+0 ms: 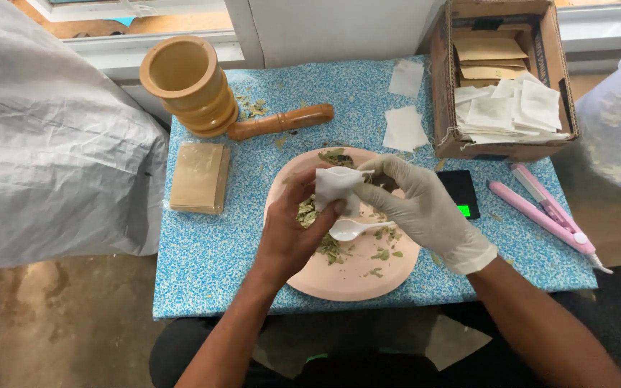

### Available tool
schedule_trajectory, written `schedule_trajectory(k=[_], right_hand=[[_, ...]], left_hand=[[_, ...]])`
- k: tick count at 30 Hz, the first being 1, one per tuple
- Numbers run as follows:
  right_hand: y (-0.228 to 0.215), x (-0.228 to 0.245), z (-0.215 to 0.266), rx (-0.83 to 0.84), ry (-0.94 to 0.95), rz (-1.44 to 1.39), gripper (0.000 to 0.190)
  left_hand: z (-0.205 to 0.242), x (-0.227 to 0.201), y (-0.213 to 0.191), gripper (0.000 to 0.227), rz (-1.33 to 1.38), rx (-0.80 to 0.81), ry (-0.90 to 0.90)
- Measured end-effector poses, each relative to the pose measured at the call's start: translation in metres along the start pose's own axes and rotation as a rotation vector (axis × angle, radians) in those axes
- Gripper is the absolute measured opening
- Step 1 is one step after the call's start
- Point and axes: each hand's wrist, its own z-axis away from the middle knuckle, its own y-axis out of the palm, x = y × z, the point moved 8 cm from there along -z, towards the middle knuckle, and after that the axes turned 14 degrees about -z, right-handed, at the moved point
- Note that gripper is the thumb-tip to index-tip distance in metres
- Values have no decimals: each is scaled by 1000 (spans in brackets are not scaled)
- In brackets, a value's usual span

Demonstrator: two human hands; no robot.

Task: Filling small tea bags with dried herbs using a spoon and sealing them with a handheld heat sealer.

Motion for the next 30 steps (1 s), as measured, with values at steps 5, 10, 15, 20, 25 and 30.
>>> schedule_trajectory(k=[5,10,15,20,25,30], right_hand=[[-10,2,-2,-40,-86,-1,13],[-10,9,-1,-55,-100,-20,12],[4,31,5,-6,-225,-7,16],[-7,5,3,-40,-96,-6,30],[-8,4,2,-92,8,-41,22],[2,25,-1,34,-130,-9,19]], left_hand=[[1,-11,7,54,215,66,-24],[0,14,17,42,439,47,-109],[2,14,15,25,448,-46,-106],[1,9,15,22,522,-73,-79],[2,11,19,44,596,15,-105],[3,26,32,49,730,148,-177]])
